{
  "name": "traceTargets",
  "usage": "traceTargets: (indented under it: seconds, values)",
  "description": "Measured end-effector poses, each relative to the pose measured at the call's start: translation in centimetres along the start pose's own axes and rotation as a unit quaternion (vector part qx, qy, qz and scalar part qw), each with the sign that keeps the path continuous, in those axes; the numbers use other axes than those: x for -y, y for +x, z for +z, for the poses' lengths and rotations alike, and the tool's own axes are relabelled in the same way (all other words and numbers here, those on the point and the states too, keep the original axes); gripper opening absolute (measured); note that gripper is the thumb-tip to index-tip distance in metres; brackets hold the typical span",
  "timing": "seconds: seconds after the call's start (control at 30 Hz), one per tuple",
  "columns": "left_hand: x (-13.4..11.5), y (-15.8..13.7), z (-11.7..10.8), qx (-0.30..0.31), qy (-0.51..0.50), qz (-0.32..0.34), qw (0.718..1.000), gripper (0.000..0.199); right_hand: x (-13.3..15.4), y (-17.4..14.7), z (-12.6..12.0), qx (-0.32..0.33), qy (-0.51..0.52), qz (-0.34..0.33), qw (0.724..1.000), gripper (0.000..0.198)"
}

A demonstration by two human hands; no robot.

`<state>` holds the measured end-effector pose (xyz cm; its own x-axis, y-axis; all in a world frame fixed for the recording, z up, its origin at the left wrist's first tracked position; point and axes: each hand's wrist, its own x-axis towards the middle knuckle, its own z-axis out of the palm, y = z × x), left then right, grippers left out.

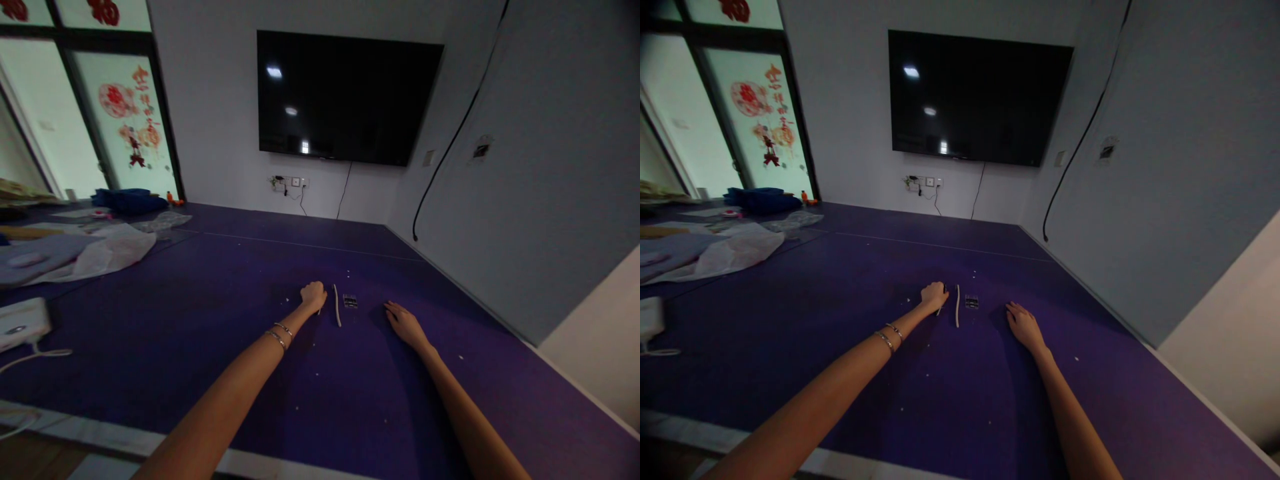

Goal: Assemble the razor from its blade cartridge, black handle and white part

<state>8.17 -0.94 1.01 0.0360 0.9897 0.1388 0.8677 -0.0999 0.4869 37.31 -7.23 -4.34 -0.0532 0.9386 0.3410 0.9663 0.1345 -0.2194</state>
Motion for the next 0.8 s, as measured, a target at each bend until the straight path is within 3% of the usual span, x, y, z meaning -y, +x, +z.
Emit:
traceTargets:
  seconds: [0.2,0.33,0.5,0.8]
  values:
    - [-0.2,0.1,-0.9,-0.003,-0.108,-0.02,0.994,0.018,-0.2,0.1,0.1,0.006,-0.012,-0.003,1.0,0.045]
    - [-0.1,0.3,-2.1,0.039,-0.232,-0.053,0.971,0.023,-0.1,0.1,0.1,0.003,-0.013,-0.004,1.0,0.045]
    - [1.0,0.6,-3.6,0.112,-0.404,-0.123,0.899,0.023,-0.1,0.1,0.2,0.003,-0.018,-0.004,1.0,0.045]
    - [4.0,1.2,-4.0,0.146,-0.563,-0.231,0.78,0.02,-0.2,0.2,0.3,-0.018,0.007,-0.013,1.0,0.042]
